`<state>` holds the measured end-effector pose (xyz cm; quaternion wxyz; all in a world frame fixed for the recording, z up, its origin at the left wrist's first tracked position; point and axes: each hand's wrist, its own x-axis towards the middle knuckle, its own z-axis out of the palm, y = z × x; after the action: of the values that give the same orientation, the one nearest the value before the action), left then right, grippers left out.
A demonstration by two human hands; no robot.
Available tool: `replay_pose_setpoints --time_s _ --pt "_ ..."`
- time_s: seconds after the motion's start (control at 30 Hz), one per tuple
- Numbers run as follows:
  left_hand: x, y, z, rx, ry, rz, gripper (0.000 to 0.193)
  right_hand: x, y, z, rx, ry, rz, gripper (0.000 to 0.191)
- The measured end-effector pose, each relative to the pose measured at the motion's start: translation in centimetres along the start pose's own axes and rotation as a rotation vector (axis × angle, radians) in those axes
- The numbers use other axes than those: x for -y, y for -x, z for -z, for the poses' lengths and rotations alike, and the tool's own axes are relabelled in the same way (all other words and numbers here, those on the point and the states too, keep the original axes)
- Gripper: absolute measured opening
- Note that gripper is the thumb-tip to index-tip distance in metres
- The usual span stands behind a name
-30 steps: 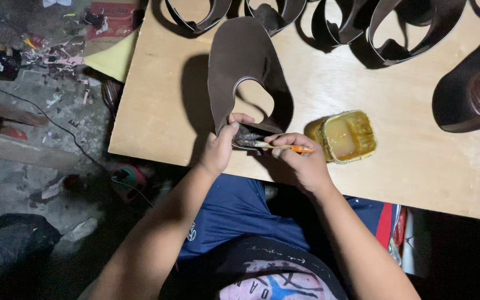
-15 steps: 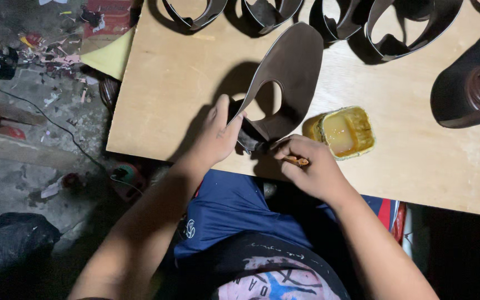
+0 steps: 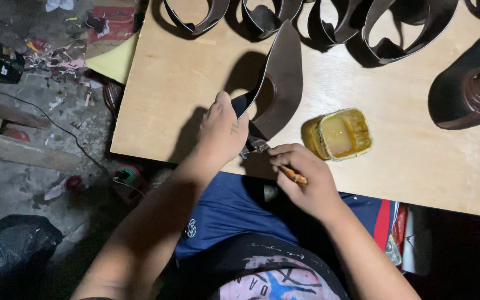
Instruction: The person picks up a brown shoe upper component from the work board, holds it open, and uses a brush to spread yellow adhesive from a container onto the inner edge of the component. They then set the coated piece aside with the finished stack and take the next piece, repeating this across the episode.
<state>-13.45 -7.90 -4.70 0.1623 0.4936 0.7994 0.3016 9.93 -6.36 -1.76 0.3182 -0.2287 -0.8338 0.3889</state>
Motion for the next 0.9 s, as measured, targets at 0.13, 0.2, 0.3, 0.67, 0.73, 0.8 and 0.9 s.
replay_pose_setpoints --time_s 0.13,0.2,0.3,0.67,0.73,0.8,0.9 --pt "0.8 -0.9 0.4 0.031 0.142 0.13 0.04 0.2 1.3 1.1 -0.233 -0.208 -0.069 0.01" --pt "1.4 -1.0 1.3 0.062 0.34 0.145 0.041 0.5 1.4 2.8 -0.355 -0.406 -0.199 0.02" --pt "0.6 0.4 1.6 0.225 0.53 0.157 0.035 1.2 0.5 5.2 -0.343 -0.293 -0.46 0.036" --pt "-4.0 5.2 -1.0 0.704 1.129 0.356 0.034 1.4 0.1 8.7 -0.271 0.197 -0.659 0.023" --pt "-3.7 5.1 -2.2 0.803 1.203 0.422 0.044 0.8 0.6 9.7 -0.277 0.155 -0.684 0.022" --pt "-3.4 4.7 -3.4 0.856 1.292 0.348 0.057 0.2 0.9 10.7 -0.295 0.085 -0.7 0.023" --pt "-2.8 2.7 -5.2 0.636 1.152 0.238 0.057 -1.2 0.9 14.2 -0.376 0.007 -0.857 0.019"
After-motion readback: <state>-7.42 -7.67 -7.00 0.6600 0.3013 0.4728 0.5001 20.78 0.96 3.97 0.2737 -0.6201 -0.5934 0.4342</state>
